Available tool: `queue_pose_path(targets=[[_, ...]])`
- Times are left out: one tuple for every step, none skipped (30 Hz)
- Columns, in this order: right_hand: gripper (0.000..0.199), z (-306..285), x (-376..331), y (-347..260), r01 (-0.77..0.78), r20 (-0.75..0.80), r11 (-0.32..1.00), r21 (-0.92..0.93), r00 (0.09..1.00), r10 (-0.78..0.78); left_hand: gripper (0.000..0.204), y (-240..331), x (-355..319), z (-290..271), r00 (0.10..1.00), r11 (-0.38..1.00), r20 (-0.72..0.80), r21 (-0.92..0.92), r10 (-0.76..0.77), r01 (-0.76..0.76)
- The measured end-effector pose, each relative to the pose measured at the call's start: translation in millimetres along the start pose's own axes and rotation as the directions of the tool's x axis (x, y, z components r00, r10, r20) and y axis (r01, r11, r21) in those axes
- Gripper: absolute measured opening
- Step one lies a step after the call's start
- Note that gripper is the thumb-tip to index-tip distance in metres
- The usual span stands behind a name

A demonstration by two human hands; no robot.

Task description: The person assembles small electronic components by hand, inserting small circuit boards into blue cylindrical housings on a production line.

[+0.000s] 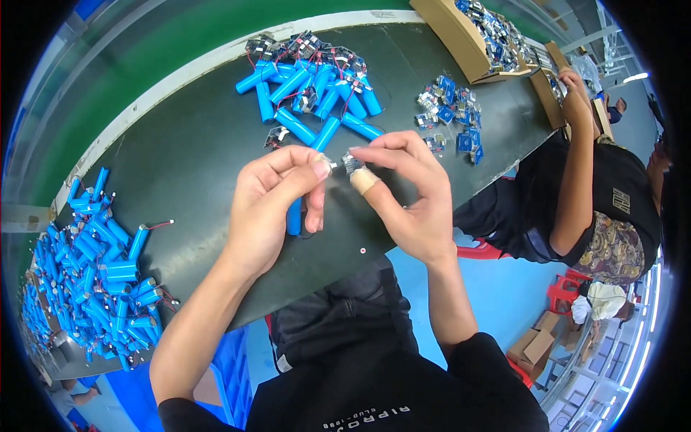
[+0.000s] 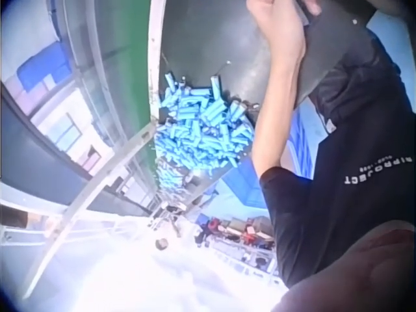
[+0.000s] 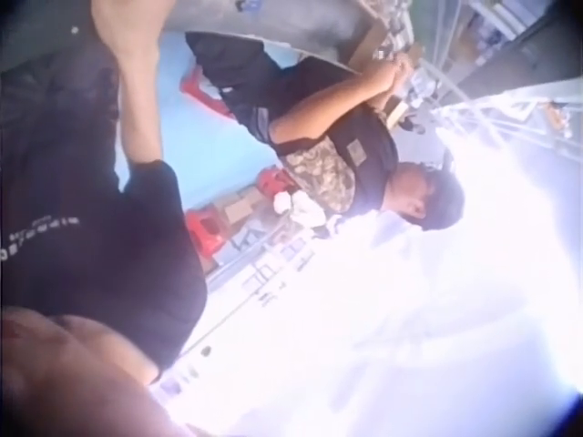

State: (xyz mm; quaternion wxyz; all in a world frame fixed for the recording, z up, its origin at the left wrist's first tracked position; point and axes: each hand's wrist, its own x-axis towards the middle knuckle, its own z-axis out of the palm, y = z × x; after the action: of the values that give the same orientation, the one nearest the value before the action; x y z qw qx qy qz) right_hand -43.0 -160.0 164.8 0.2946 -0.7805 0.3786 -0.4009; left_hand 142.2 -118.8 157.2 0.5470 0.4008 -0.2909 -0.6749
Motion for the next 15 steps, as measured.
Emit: queue_pose_path(targets=[[0.025,1.1,0.3,-3.3,-0.004,-0.001,1.0,-0.002,1.0,0.004,0.014,0.0,0.2,-0.2,1.0,1.0,0.019,0.014,0.005,-0.005],[0.019,3.2,0.7,-6.8,-0.025,0.023,0.998,0.054,0.999,0.024,0.015,-0.1,0.0,0.0,0.999,1.0,0.037,0.027,0.01,-0.011],[0.014,5.0,1.7,-9.7,-0.045,0.045,0.993,0.108,0.998,0.041,0.015,0.5,-0.1,0.5,0.999,1.0,0.04,0.027,0.009,-0.01],[0.01,5.3,2.5,-11.9,-0.066,0.069,0.985,0.162,0.996,0.056,0.013,1.3,-0.4,1.0,0.999,0.998,0.05,0.058,-0.004,0.001],[0.01,3.1,2.7,-12.7,-0.067,0.067,0.985,0.16,0.996,0.057,0.012,1.5,-0.6,1.3,0.998,0.996,0.06,0.089,-0.018,0.012],[0.008,0.8,3.0,-13.1,-0.137,0.111,0.976,0.168,0.987,0.119,0.012,-1.9,-1.4,3.1,0.998,0.996,0.057,0.09,-0.016,0.011],[0.006,-0.1,3.7,-14.1,-0.207,0.156,0.963,0.172,0.971,0.181,0.01,-8.4,-1.5,7.0,0.993,0.984,0.009,0.133,0.122,-0.122],[0.006,0.7,4.0,-16.5,-0.205,0.159,0.963,0.175,0.971,0.178,0.011,-11.8,-1.9,8.6,0.965,0.951,-0.033,0.182,0.259,-0.249],[0.005,-0.7,3.1,-19.4,-0.385,0.197,0.852,0.355,0.922,0.334,0.011,-11.3,-1.4,7.4,0.966,0.952,-0.029,0.18,0.258,-0.249],[0.005,-2.1,2.9,-21.5,-0.533,0.264,0.675,0.51,0.844,0.467,0.015,-9.8,-1.0,4.6,0.88,0.756,0.103,0.472,0.463,-0.453],[0.005,-5.9,4.6,-21.3,-0.533,0.26,0.676,0.509,0.844,0.47,0.02,-8.9,-0.5,3.6,0.754,0.434,0.291,0.673,0.589,-0.599],[0.007,-11.1,7.6,-20.3,-0.566,0.336,0.648,0.51,0.824,0.456,0.022,-8.4,-2.5,6.0,0.697,0.359,0.322,0.677,0.64,-0.643],[0.009,-14.8,9.7,-19.6,-0.599,0.409,0.619,0.507,0.8,0.439,0.022,-8.9,-4.0,6.7,0.697,0.358,0.323,0.677,0.64,-0.643],[0.011,-16.1,10.4,-20.0,-0.618,0.417,0.608,0.499,0.786,0.456,0.02,-9.6,-5.2,7.0,0.66,0.294,0.344,0.692,0.669,-0.659],[0.011,-17.2,10.8,-19.7,-0.618,0.416,0.608,0.499,0.786,0.457,0.018,-10.1,-5.3,7.8,0.62,0.231,0.366,0.703,0.694,-0.672]])
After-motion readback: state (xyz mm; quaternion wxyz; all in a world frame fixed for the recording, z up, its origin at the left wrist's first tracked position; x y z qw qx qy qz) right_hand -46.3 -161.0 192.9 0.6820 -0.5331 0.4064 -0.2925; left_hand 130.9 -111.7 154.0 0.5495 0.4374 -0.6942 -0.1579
